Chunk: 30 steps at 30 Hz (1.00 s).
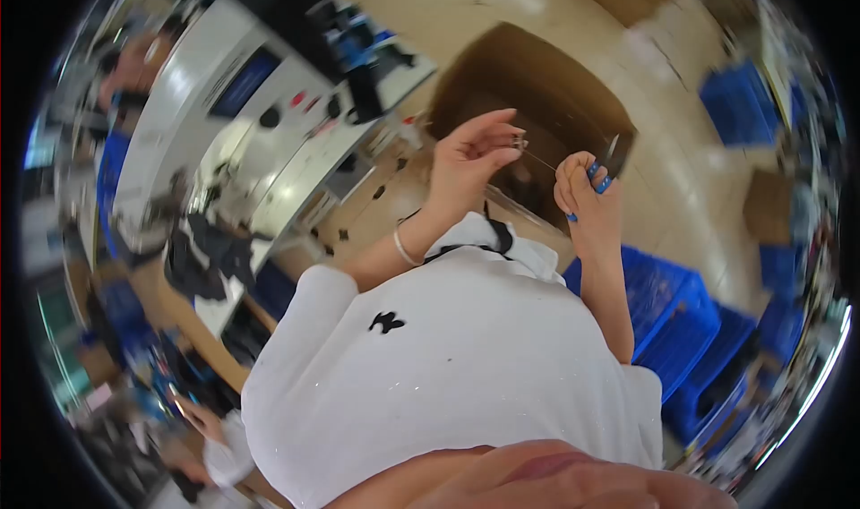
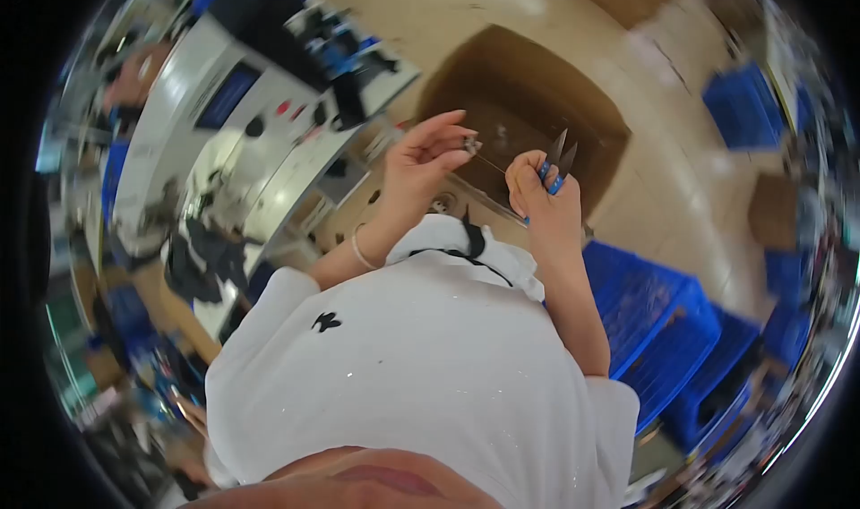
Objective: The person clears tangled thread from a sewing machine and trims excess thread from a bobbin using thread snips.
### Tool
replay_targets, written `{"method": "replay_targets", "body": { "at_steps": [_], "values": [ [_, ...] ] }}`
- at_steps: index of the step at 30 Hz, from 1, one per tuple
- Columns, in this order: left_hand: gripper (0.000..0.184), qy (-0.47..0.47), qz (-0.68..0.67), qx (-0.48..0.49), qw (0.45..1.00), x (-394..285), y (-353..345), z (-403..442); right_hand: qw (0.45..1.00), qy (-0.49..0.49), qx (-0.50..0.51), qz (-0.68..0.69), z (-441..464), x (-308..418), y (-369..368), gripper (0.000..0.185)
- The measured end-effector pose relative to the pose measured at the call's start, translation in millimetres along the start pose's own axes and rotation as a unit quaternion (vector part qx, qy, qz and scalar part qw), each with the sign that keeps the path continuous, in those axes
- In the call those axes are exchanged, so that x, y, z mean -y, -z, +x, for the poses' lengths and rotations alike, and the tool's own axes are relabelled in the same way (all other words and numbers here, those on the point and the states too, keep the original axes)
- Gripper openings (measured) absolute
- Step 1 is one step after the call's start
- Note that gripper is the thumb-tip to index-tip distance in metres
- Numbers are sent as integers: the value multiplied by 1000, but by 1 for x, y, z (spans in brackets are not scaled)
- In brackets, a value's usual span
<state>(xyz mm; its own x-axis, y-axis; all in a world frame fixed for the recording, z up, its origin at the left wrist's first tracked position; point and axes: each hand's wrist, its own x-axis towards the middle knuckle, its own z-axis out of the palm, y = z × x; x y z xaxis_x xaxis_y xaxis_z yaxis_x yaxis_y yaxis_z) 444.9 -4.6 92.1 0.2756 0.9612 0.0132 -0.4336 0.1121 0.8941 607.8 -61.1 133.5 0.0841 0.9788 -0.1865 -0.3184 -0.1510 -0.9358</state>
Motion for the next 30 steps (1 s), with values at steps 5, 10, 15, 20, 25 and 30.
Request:
{"method": "replay_targets", "body": {
  "at_steps": [5,10,15,20,25,30],
  "values": [
    [42,55,-16,18,998,-23,89,-10,997,-19,74,24,65,-10,-72,22],
    [30,73,-304,-18,950,-32,149,-19,971,-162,146,-101,102,-24,-122,22],
    [39,186,-335,63,921,-16,169,-32,926,-107,257,-255,95,-29,-172,14],
    [51,235,-324,62,914,-10,169,-42,915,-115,267,-280,99,-17,-189,11],
    [63,262,-252,92,927,-5,182,-34,950,-79,226,-199,108,-4,-182,11],
    [61,295,-248,62,921,-4,191,-28,975,42,214,-29,121,21,-163,13]
  ]
}}
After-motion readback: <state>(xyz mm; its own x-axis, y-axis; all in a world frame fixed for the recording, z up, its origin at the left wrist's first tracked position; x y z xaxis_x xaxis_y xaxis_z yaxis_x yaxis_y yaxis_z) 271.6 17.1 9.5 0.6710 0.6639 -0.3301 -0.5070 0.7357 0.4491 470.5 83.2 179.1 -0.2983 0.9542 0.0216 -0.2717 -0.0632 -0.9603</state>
